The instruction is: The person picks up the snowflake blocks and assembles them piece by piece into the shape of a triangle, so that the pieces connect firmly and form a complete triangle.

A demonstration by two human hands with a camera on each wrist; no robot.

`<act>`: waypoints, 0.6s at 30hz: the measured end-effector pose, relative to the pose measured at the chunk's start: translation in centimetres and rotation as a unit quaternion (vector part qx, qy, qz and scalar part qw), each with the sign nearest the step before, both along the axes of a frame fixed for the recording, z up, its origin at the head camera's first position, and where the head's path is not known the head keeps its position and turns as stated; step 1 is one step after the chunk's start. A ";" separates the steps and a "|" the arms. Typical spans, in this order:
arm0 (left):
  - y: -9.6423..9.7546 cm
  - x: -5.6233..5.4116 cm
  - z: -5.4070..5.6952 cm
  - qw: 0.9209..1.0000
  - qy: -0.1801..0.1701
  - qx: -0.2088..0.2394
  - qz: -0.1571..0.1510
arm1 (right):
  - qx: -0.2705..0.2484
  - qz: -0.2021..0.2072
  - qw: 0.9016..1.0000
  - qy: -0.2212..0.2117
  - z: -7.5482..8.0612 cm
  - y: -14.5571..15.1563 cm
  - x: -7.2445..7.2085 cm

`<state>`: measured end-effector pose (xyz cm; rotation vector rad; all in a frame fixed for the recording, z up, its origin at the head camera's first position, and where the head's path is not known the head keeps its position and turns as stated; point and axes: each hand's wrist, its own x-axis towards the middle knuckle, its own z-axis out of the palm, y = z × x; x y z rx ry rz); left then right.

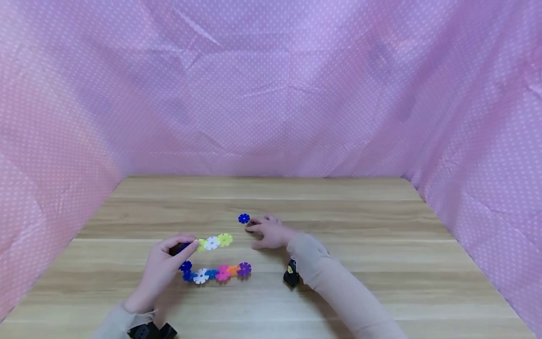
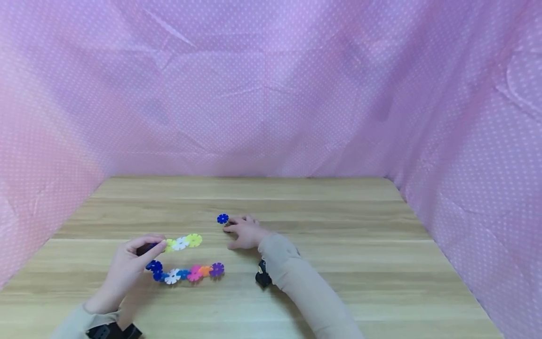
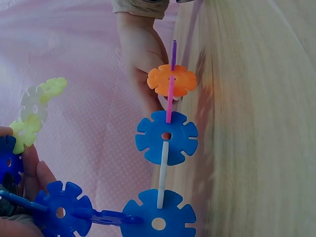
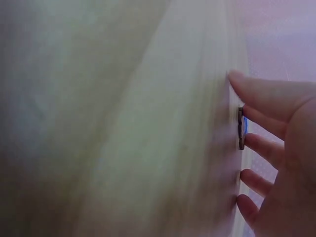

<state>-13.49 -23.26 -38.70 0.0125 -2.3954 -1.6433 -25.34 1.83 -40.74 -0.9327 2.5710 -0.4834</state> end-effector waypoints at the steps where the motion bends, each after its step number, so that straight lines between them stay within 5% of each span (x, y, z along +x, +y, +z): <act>1: 0.0 0.1 0.0 1.000 0.002 -0.003 0.000 | -0.005 0.001 1.000 0.004 0.0 0.0 0.1; 12: 0.2 0.4 0.2 0.999 -0.024 -0.026 0.012 | -0.046 0.029 0.996 0.066 -0.2 1.5 0.6; 18: 1.0 0.1 0.6 0.999 -0.035 0.000 0.012 | -0.073 0.030 0.995 0.069 0.2 2.8 1.0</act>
